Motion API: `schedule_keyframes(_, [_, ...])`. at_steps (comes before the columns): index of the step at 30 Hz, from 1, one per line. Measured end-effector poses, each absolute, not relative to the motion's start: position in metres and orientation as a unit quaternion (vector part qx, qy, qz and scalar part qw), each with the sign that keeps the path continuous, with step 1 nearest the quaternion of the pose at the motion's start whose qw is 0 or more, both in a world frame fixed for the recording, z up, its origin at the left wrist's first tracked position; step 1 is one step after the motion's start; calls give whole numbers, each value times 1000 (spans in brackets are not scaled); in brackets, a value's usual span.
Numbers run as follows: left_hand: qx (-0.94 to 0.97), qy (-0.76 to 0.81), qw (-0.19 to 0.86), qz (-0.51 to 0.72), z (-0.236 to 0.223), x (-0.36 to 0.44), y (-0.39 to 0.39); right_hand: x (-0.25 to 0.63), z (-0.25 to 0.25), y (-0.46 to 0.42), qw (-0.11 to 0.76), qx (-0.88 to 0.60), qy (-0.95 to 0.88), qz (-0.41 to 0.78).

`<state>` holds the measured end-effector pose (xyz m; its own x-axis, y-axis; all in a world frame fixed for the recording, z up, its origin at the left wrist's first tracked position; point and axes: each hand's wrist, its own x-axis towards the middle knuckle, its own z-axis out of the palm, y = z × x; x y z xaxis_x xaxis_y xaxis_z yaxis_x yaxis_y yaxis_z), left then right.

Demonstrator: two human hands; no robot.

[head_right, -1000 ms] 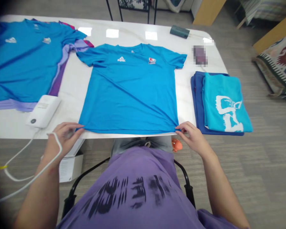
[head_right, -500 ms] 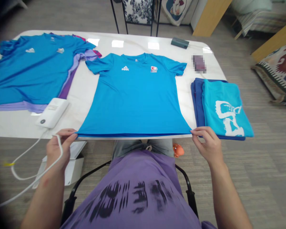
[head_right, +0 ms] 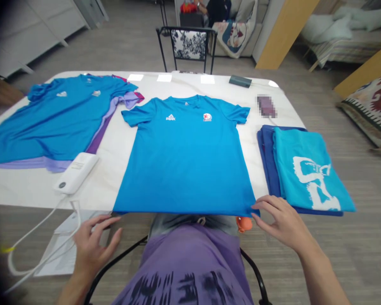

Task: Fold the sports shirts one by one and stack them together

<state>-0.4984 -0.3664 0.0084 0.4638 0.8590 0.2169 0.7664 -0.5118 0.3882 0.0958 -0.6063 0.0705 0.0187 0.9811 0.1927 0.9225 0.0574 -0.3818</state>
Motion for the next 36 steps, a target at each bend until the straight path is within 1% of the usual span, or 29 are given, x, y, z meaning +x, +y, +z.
schedule_keyframes(2, [852, 429, 143, 264, 30, -459, -349, 106, 89, -569, 222, -683, -693, 67])
schedule_keyframes(4, [855, 393, 172, 292, 59, -401, -310, 122, 105, -514, 231, -687, -685, 70])
schedule_keyframes(7, [851, 390, 166, 311, 95, -300, -213, 152, 111, -398, 249, -690, -674, 91])
schedule_keyframes(9, [858, 391, 153, 297, 104, -234, -135, 173, 100, -310, 279, -688, -663, 100])
schedule_keyframes(11, [871, 414, 129, 230, 98, -177, -63, 192, 79, -226, 299, -696, -646, 91])
schedule_keyframes(13, [874, 440, 104, 179, 83, -132, -7, 207, 55, -156, 294, -702, -644, 82])
schedule_keyframes(15, [877, 447, 95, 146, 64, -100, 35, 218, 31, -105, 279, -703, -649, 78])
schedule_keyframes(17, [889, 432, 99, 114, 47, -81, 66, 225, 13, -72, 268, -719, -636, 82])
schedule_keyframes(19, [903, 409, 105, 82, 35, -69, 90, 228, 4, -53, 247, -758, -597, 88])
schedule_keyframes(22, [913, 388, 117, 51, 27, -62, 116, 230, 8, -46, 168, -811, -554, 84])
schedule_keyframes(25, [907, 402, 96, 77, 25, -74, 125, 233, 24, -60, 113, -829, -546, 42])
schedule_keyframes(27, [890, 435, 74, 109, 22, -97, 121, 240, 33, -80, 110, -843, -526, 17])
schedule_keyframes(29, [870, 473, 74, 115, 17, -128, 113, 255, 33, -104, 107, -865, -490, 22])
schedule_keyframes(33, [857, 486, 125, 114, 10, -181, 110, 290, 18, -142, 80, -896, -431, 70])
schedule_keyframes(36, [865, 464, 151, 117, 16, -190, 115, 301, 13, -152, 89, -905, -410, 68])
